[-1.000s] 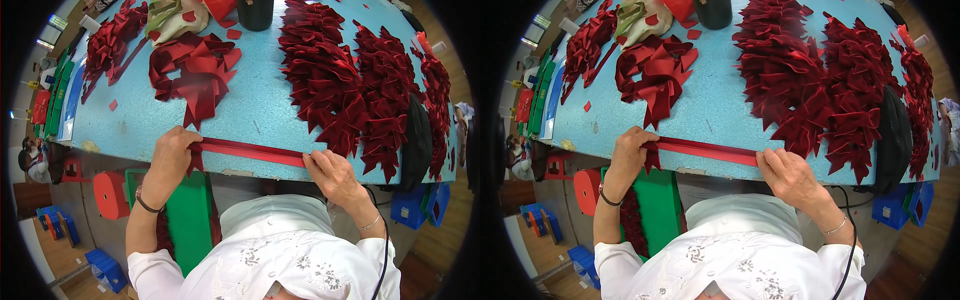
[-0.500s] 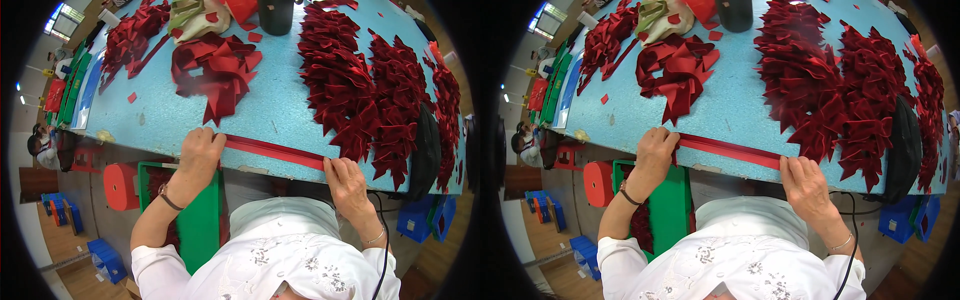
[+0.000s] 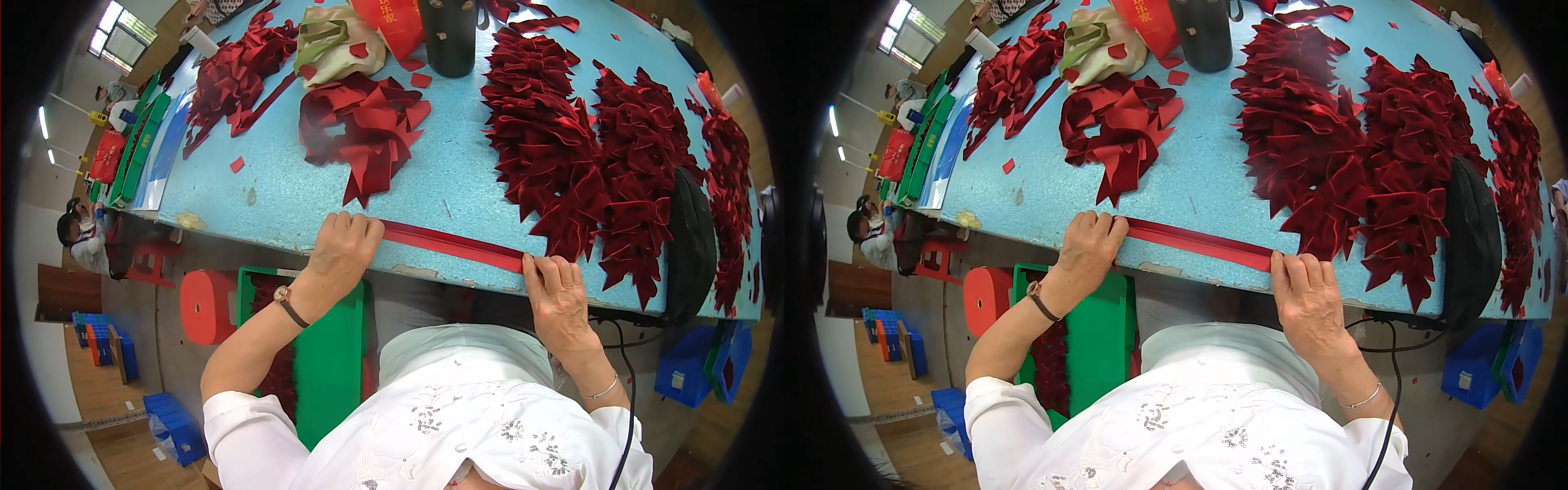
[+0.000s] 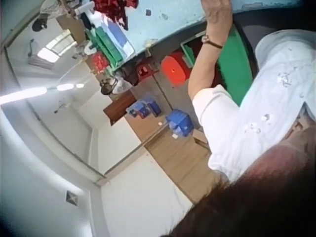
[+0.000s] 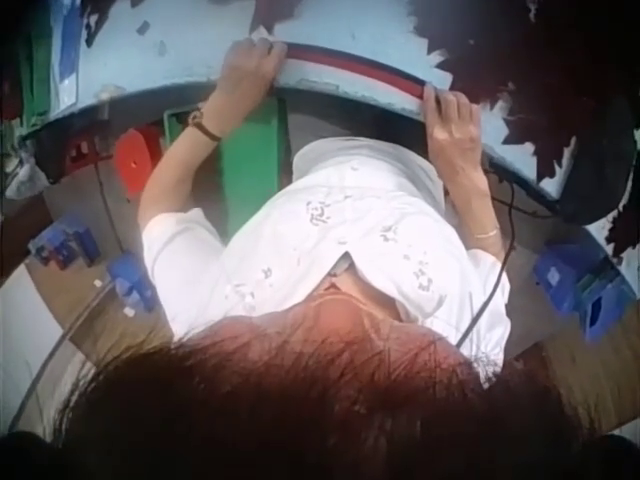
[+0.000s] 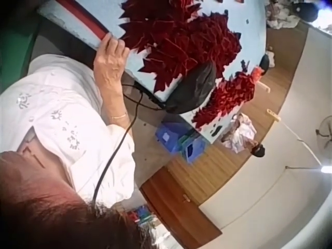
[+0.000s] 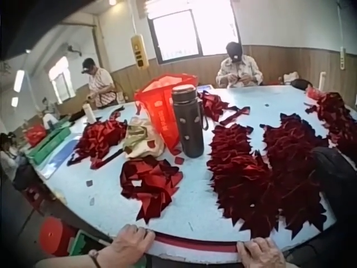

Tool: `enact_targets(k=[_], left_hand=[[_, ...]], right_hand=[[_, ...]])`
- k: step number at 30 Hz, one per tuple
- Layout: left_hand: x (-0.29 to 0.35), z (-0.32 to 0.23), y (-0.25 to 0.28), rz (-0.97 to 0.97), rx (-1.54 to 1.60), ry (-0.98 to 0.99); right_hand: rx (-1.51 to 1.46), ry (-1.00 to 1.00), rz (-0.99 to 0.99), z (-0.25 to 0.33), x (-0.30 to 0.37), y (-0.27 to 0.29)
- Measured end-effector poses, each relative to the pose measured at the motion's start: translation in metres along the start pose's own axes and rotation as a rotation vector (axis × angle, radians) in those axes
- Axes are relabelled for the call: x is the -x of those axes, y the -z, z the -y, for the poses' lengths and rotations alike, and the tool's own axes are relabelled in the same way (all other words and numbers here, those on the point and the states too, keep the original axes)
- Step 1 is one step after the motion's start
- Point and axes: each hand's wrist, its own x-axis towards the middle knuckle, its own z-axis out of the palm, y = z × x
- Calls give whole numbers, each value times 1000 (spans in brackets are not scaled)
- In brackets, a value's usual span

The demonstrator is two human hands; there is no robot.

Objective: Folding and assembling red ribbon bows by hand.

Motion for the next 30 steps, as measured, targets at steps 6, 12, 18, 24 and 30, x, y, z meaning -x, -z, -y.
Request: enact_targets(k=[6, 12, 18, 24, 30], left_hand=[[1, 2, 1, -53, -40, -82], [4, 4, -2, -53, -27, -143], [3, 7, -3, -57, -51, -188], [3, 8, -2, -51, -71, -182], [6, 6, -1, -37, -68, -178]], right_hand=[[3, -15, -32, 0, 4, -1], [-3, -42, -76, -2, 11, -4], [41, -52, -169, -4, 6, 0], [-119, -23, -233, -1, -16, 16], [-378, 94, -255, 44, -67, -9]])
